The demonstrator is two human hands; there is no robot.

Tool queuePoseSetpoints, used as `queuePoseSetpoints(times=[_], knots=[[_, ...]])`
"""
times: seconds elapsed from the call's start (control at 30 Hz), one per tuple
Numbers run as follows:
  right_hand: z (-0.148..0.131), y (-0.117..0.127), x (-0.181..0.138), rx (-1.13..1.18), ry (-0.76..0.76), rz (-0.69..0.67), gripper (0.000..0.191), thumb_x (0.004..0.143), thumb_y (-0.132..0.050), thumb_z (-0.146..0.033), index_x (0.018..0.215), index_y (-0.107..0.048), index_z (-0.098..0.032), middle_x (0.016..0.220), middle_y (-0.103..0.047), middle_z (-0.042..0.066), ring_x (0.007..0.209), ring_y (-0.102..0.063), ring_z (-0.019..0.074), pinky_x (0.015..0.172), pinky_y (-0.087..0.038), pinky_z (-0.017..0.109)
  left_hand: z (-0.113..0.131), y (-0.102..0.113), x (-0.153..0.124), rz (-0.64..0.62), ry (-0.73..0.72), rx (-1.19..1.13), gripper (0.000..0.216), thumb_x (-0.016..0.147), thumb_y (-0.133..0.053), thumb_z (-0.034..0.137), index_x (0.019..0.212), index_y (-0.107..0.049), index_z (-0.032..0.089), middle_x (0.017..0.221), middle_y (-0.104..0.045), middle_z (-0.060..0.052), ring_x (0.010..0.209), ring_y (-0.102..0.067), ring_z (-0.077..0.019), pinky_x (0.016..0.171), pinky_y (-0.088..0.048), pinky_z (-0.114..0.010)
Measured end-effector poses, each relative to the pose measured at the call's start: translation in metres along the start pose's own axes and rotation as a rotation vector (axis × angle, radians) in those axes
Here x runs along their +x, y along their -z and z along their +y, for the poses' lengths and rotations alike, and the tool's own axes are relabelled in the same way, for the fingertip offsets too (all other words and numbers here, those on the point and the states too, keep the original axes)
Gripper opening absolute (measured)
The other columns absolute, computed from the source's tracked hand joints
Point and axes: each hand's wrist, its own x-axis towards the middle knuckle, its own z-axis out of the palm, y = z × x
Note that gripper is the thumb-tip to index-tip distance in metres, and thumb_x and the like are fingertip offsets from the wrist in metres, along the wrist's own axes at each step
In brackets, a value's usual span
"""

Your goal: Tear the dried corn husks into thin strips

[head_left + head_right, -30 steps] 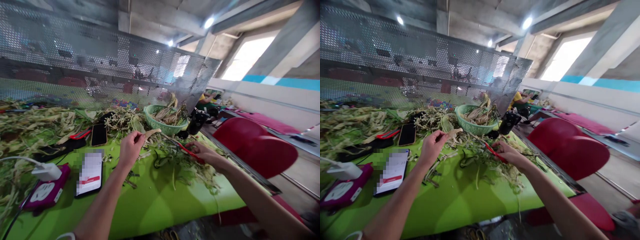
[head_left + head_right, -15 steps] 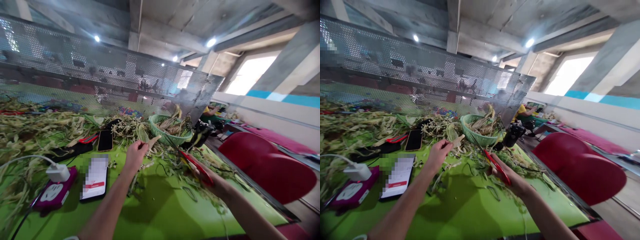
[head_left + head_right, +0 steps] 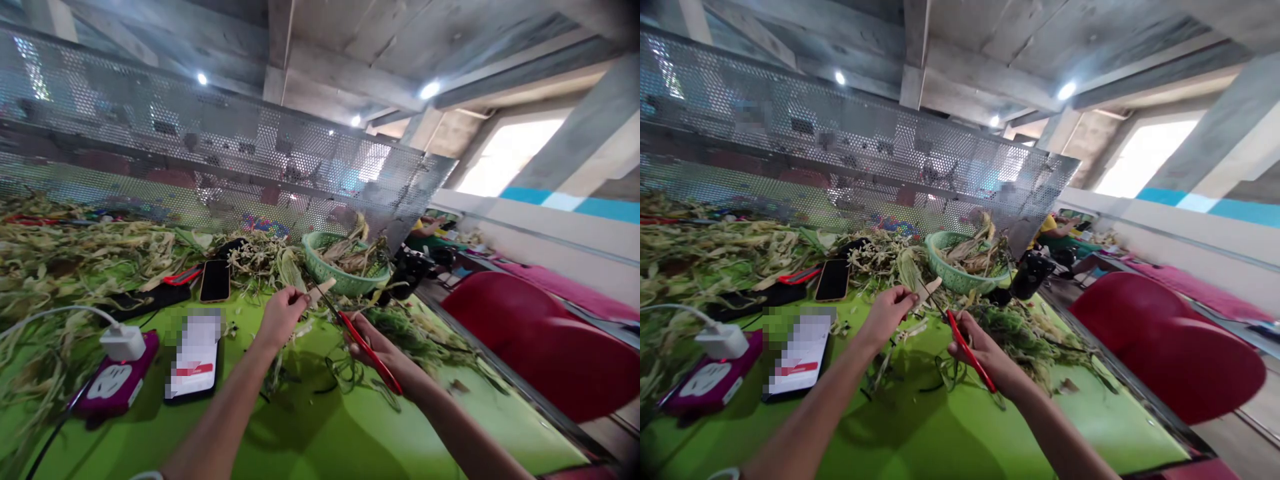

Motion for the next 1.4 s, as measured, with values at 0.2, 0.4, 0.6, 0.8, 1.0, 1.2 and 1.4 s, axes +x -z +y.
queuePoseSetpoints(times=[0.2, 0.4, 0.6, 0.8, 1.0, 1.2, 1.4], knots=[[0.004, -0.003, 0.004, -0.011, 0.021, 0.048, 0.042, 0.079, -0.064, -0.05, 0.112, -0.062, -0.023, 0.091, -0.061, 0.005, 0.083, -0.056, 0.0191, 0.072, -0.047, 0.027, -0.001, -0.002, -0.001, -0.065, 0.003, 0.014, 0.028, 0.076, -0.057, 0.044, 0.068, -0.054, 0.017, 0.053, -0.045, 0.005, 0.049, -0.039, -0.0091, 0.048, -0.029, -0.021], [0.025, 0.001, 0.003, 0.023, -0.082, 0.111, 0.041, 0.079, -0.063, -0.051, 0.106, -0.061, -0.021, 0.071, -0.055, 0.0, 0.045, -0.039, 0.0082, 0.037, -0.03, 0.02, -0.003, 0.002, 0.0, -0.089, -0.022, 0.048, 0.026, 0.078, -0.054, 0.042, 0.071, -0.056, 0.017, 0.053, -0.044, 0.005, 0.049, -0.038, -0.0092, 0.048, -0.028, -0.021], [0.045, 0.042, 0.005, -0.467, -0.061, 0.265, 0.038, 0.077, -0.062, -0.046, 0.106, -0.061, -0.022, 0.08, -0.068, 0.004, 0.069, -0.062, 0.0214, 0.06, -0.047, 0.028, -0.001, 0.008, -0.001, -0.073, -0.033, 0.16, 0.025, 0.083, -0.049, 0.04, 0.078, -0.061, 0.019, 0.059, -0.052, 0.004, 0.053, -0.045, -0.011, 0.052, -0.032, -0.022], [0.062, 0.078, 0.0, -0.979, -0.217, 0.129, 0.05, 0.077, -0.055, -0.032, 0.126, -0.054, -0.021, 0.099, -0.071, 0.009, 0.086, -0.066, 0.0287, 0.071, -0.046, 0.033, 0.002, 0.008, -0.001, -0.003, -0.213, 0.371, 0.023, 0.084, -0.049, 0.025, 0.092, -0.069, 0.019, 0.088, -0.063, -0.004, 0.076, -0.056, -0.0149, 0.069, -0.039, -0.024], [0.027, 0.069, 0.002, -1.138, -0.146, 0.096, 0.034, 0.087, -0.048, -0.035, 0.116, -0.064, -0.029, 0.111, -0.069, 0.007, 0.09, -0.067, 0.0264, 0.072, -0.047, 0.032, 0.007, 0.006, -0.006, -0.04, -0.255, 0.434, 0.035, 0.081, -0.054, 0.016, 0.114, -0.063, 0.022, 0.082, -0.066, 0.0, 0.073, -0.057, -0.0138, 0.068, -0.04, -0.022], [-0.018, 0.024, 0.032, -0.7, 0.267, 0.129, 0.025, 0.091, -0.049, -0.033, 0.106, -0.068, -0.026, 0.101, -0.069, 0.005, 0.09, -0.063, 0.0199, 0.078, -0.046, 0.028, 0.003, 0.002, -0.007, -0.12, -0.272, 0.506, 0.036, 0.08, -0.057, 0.018, 0.112, -0.066, 0.031, 0.083, -0.07, 0.001, 0.071, -0.06, -0.016, 0.063, -0.038, -0.023], [-0.008, -0.004, 0.057, -0.588, 0.298, 0.076, 0.01, 0.08, -0.059, -0.019, 0.073, -0.067, -0.019, 0.073, -0.063, 0.002, 0.071, -0.057, 0.0167, 0.064, -0.04, 0.026, 0.0, 0.0, -0.004, -0.167, -0.361, 0.475, 0.034, 0.08, -0.059, 0.021, 0.112, -0.067, 0.031, 0.088, -0.072, -0.003, 0.077, -0.062, -0.0207, 0.073, -0.041, -0.027]])
